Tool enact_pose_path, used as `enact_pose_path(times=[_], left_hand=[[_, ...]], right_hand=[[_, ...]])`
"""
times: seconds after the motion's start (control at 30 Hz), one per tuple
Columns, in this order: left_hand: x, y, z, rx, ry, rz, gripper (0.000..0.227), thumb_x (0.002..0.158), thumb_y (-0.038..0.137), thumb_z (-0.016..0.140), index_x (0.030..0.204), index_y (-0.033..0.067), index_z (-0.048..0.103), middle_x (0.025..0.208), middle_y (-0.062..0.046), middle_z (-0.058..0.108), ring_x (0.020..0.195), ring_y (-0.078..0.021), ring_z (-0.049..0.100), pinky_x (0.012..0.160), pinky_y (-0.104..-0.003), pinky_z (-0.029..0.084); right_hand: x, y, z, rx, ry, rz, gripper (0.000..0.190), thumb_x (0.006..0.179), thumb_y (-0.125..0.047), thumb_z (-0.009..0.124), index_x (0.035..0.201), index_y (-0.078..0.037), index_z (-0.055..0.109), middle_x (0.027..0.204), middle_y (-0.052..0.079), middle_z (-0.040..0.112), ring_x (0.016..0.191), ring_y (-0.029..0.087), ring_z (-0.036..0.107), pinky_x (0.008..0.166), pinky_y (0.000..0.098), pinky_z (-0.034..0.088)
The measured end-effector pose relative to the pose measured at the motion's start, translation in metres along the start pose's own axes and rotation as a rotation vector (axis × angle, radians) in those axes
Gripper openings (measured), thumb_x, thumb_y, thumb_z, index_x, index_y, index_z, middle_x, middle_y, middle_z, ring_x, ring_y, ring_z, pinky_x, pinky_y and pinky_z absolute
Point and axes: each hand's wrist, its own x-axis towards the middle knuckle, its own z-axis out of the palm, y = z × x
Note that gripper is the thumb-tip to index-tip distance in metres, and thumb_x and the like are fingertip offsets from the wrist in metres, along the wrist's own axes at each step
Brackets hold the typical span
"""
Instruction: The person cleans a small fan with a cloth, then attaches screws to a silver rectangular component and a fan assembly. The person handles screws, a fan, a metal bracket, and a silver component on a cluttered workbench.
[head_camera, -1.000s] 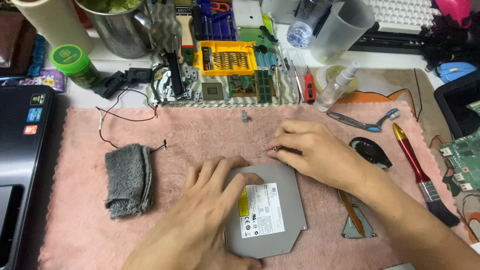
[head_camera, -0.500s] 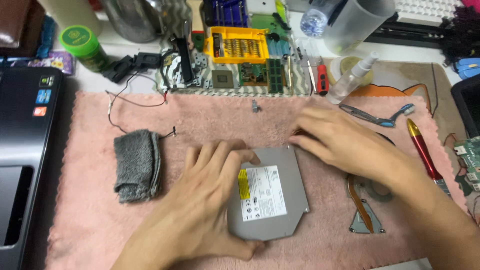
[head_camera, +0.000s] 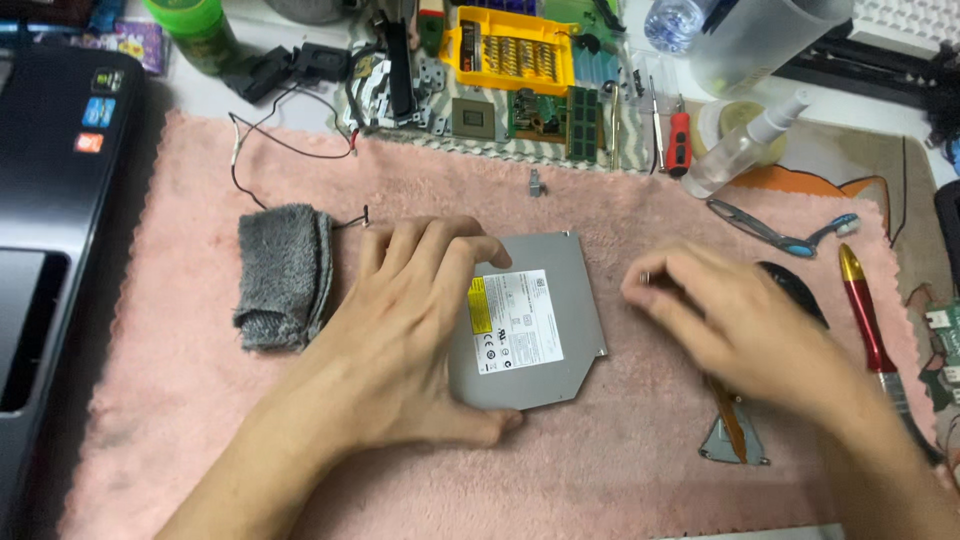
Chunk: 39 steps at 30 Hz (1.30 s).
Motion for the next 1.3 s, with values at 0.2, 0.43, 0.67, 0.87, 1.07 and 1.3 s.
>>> enact_pose_path(times=[0.2,0.43,0.67,0.87,1.07,1.3], left_hand=[[-0.002,-0.005,0.0,0.035,-0.049,-0.001,0.14,0.053,0.089,0.11,0.151,0.0049,0.054,0.15,-0.022,0.059,0.131,-0.0384,0.054,0.114,-0.055,0.034],[-0.001,-0.003,-0.002,-0.002,-0.051,-0.018,0.136,0.056,0.084,0.11,0.152,0.0064,0.053,0.15,-0.021,0.059,0.132,-0.0378,0.053,0.112,-0.053,0.035],[-0.001,-0.004,-0.001,0.022,-0.005,0.012,0.135,0.053,0.086,0.107,0.149,0.006,0.055,0.142,-0.02,0.06,0.126,-0.0399,0.055,0.109,-0.053,0.036],[-0.001,-0.003,-0.002,0.029,-0.014,0.014,0.135,0.054,0.086,0.108,0.149,0.0067,0.055,0.137,-0.019,0.059,0.122,-0.0388,0.054,0.108,-0.052,0.036],[-0.001,-0.003,-0.002,0.044,0.001,0.021,0.132,0.054,0.087,0.106,0.147,0.0075,0.056,0.135,-0.018,0.06,0.119,-0.0388,0.055,0.106,-0.052,0.036],[-0.002,-0.003,-0.002,0.055,-0.006,0.028,0.134,0.055,0.088,0.107,0.149,0.0074,0.056,0.134,-0.016,0.059,0.118,-0.0373,0.054,0.105,-0.051,0.036]], right_hand=[[-0.025,-0.049,0.019,0.124,0.117,-0.228,0.011,0.115,-0.01,0.06,0.119,-0.006,0.068,0.114,0.008,0.073,0.108,0.022,0.073,0.099,0.0346,0.057],[-0.03,-0.06,0.026,0.053,0.214,-0.299,0.009,0.113,-0.005,0.065,0.121,-0.001,0.068,0.116,0.013,0.072,0.108,0.026,0.072,0.101,0.0378,0.057],[-0.036,-0.064,0.027,0.055,0.325,-0.278,0.012,0.107,0.001,0.072,0.118,0.001,0.076,0.112,0.013,0.079,0.099,0.021,0.078,0.094,0.031,0.059],[-0.041,-0.065,0.028,0.109,0.349,-0.21,0.015,0.104,0.003,0.076,0.117,0.001,0.081,0.112,0.014,0.081,0.086,0.016,0.074,0.076,0.025,0.057],[-0.04,-0.066,0.028,0.094,0.358,-0.199,0.012,0.104,0.002,0.077,0.114,-0.001,0.082,0.107,0.011,0.081,0.081,0.015,0.071,0.074,0.0247,0.056],[-0.04,-0.068,0.031,0.098,0.383,-0.216,0.011,0.102,0.004,0.079,0.113,0.001,0.082,0.109,0.014,0.082,0.082,0.015,0.073,0.074,0.0244,0.057]])
